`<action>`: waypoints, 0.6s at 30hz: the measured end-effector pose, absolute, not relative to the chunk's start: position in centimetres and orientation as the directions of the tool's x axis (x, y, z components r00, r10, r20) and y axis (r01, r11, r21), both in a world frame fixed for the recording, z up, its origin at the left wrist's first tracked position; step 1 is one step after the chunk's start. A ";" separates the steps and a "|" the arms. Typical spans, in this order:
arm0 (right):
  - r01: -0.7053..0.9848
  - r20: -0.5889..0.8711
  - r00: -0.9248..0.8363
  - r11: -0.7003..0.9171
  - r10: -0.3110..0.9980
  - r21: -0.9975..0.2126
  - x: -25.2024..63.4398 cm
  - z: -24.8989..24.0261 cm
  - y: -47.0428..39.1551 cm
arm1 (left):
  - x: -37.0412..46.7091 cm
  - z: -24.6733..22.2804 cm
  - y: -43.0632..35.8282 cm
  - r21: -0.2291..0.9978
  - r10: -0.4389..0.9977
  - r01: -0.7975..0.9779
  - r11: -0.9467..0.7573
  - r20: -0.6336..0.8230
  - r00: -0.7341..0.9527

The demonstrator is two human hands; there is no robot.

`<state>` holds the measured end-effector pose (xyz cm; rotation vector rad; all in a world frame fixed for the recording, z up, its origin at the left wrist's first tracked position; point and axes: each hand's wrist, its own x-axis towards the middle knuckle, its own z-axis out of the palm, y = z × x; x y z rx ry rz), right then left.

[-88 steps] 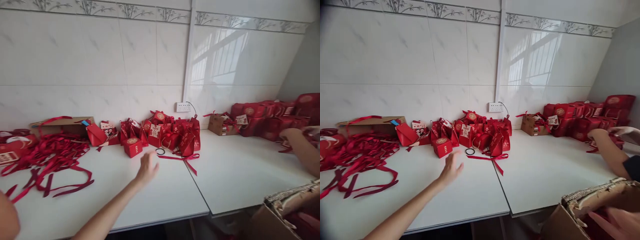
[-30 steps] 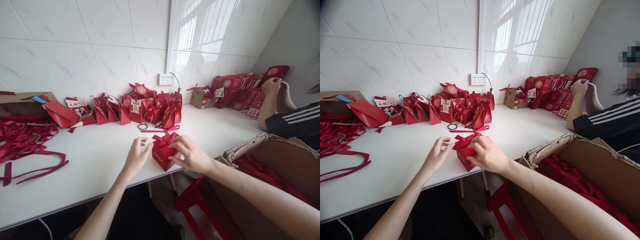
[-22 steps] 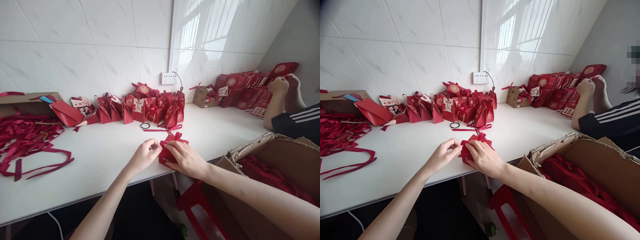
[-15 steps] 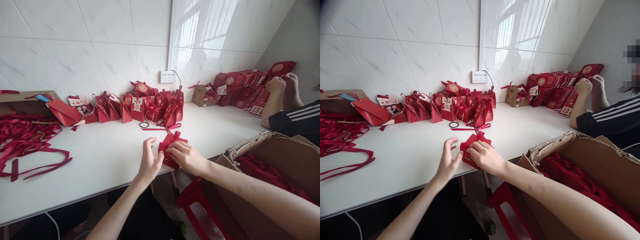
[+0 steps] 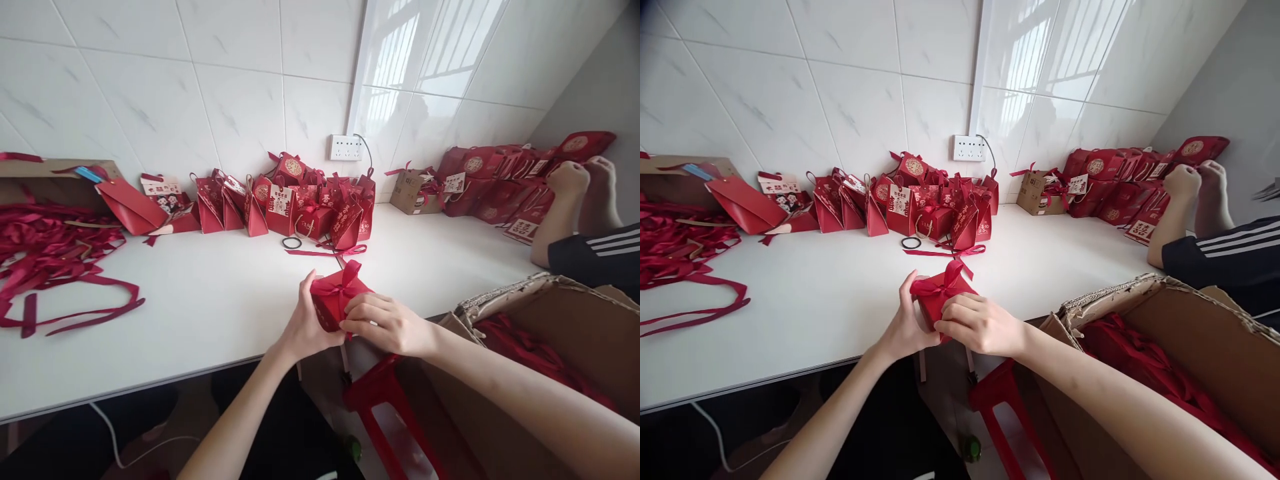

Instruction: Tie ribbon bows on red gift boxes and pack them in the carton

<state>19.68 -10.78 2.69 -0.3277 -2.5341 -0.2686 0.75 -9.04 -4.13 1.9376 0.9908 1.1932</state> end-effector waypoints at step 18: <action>0.469 0.606 -0.730 0.877 0.317 0.107 19.3 2.8 -10.9 | -0.7 2.3 -7.9 0.643 0.821 0.518 -0.564 0.369 0.436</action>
